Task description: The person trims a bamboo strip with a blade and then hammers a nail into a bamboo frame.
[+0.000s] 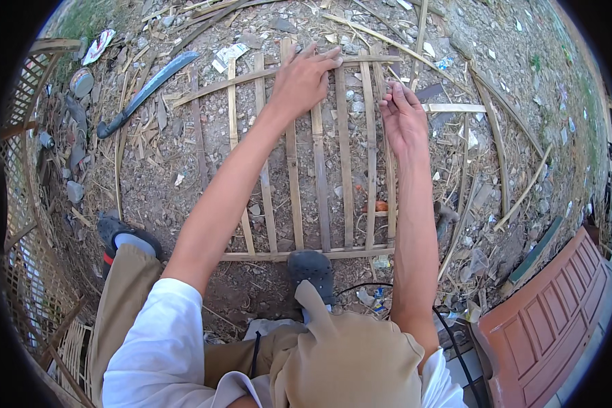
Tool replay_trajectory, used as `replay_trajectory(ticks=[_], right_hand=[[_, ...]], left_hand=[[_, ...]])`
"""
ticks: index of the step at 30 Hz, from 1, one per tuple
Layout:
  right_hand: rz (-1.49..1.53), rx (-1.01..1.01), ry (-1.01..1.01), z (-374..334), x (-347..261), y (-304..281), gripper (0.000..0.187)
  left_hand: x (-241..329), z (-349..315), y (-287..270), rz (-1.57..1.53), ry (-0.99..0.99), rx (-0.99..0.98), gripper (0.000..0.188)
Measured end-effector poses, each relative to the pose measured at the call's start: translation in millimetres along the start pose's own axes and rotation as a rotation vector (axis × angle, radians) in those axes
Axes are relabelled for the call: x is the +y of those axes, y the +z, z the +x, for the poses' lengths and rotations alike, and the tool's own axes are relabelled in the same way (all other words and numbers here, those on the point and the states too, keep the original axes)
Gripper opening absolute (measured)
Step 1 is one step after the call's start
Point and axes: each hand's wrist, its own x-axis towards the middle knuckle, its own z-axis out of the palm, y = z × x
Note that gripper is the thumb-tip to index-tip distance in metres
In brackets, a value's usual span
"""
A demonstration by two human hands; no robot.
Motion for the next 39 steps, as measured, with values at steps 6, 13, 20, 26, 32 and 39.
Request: replay_trajectory(ticks=[6,13,20,26,32,39], right_hand=[[-0.259,0.062,-0.152,27,-19,0,0.019],[-1.197,0.056,-0.691,53,-26,32,0.021],[-1.251,-0.035,-0.752,75,-34,26,0.025],[-1.333,-0.140,-0.771,78,-36,33,0.032],[-1.383,-0.173,-0.955,76,-30,28,0.045],[-1.482,-0.163,-0.959,68,-29,34,0.054]], left_hand=[[-3,56,3,-0.152,0.311,-0.065,0.017],[-9,89,56,-0.259,0.329,-0.014,0.017],[-3,94,57,-0.528,0.311,0.091,0.012],[3,111,53,-0.434,0.280,-0.181,0.017],[7,98,54,-0.506,0.227,-0.082,0.020],[7,100,55,-0.534,0.272,-0.002,0.025]])
